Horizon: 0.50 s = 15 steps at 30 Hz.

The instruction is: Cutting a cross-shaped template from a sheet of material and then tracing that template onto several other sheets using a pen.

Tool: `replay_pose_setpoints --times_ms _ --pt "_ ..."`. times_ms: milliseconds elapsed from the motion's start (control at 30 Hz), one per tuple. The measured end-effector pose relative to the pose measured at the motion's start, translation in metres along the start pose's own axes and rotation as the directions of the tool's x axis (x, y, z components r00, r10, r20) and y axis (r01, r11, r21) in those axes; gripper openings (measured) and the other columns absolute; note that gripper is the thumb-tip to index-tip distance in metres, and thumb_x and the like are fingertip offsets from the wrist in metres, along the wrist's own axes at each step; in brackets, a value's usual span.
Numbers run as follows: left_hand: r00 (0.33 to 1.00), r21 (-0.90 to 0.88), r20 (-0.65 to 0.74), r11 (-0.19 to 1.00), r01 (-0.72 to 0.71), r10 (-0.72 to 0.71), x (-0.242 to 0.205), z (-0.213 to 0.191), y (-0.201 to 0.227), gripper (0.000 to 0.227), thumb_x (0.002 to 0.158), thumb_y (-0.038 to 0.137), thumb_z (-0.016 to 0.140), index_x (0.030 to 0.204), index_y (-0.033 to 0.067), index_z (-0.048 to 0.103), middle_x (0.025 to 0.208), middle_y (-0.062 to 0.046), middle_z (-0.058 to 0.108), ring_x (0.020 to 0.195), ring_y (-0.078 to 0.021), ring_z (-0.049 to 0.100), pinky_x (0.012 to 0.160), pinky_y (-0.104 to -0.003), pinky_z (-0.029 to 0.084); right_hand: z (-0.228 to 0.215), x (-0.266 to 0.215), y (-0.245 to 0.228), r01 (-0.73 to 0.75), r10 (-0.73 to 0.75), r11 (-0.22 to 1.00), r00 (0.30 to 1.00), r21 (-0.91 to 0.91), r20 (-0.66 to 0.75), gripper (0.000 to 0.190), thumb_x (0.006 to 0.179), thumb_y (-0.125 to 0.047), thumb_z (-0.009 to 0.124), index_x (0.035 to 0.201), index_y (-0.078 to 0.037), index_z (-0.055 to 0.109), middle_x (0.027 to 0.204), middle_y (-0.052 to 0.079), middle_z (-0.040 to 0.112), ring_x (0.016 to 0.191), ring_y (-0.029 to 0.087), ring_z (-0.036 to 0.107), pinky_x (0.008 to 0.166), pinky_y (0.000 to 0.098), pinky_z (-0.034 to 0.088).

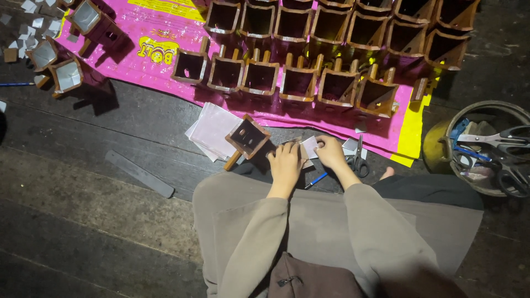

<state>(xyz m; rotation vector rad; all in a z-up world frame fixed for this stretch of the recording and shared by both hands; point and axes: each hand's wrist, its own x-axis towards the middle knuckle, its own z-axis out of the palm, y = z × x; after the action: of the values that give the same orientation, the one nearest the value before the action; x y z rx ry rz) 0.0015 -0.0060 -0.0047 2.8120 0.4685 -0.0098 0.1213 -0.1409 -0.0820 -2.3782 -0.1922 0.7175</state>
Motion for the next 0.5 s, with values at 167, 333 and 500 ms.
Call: replay_pose_setpoints --times_ms 167,333,500 --pt "1.0 0.004 0.005 1.0 0.004 -0.004 0.0 -0.004 0.002 0.057 0.076 0.036 0.086 0.127 0.0196 0.065 0.121 0.001 0.065 0.113 -0.0218 0.059 0.098 -0.049 0.042 -0.002 -0.002 -0.003 0.001 -0.001 1.0 1.0 0.005 -0.005 0.038 0.082 -0.018 0.075 0.12 -0.019 0.077 0.097 0.008 0.079 0.108 0.035 0.072 0.097 0.0491 0.054" --pt "0.999 -0.014 0.047 1.0 0.023 -0.023 0.0 -0.008 0.003 0.055 0.079 0.034 0.084 0.129 0.0193 0.065 0.124 0.001 0.064 0.116 -0.022 0.058 0.1 -0.049 0.041 0.001 -0.001 0.0 0.009 -0.009 1.0 1.0 0.008 -0.015 0.038 0.081 -0.017 0.076 0.12 -0.017 0.077 0.097 0.009 0.079 0.109 0.036 0.071 0.098 0.0499 0.054" --pt "0.997 -0.008 0.068 0.999 0.045 -0.044 0.003 0.002 0.002 0.055 0.079 0.035 0.084 0.128 0.0204 0.065 0.124 0.001 0.065 0.118 -0.0221 0.058 0.102 -0.051 0.041 0.004 -0.003 0.002 0.068 -0.071 0.997 0.994 -0.04 -0.082 0.034 0.081 -0.013 0.072 0.114 -0.015 0.078 0.094 0.012 0.079 0.103 0.038 0.072 0.096 0.0503 0.056"
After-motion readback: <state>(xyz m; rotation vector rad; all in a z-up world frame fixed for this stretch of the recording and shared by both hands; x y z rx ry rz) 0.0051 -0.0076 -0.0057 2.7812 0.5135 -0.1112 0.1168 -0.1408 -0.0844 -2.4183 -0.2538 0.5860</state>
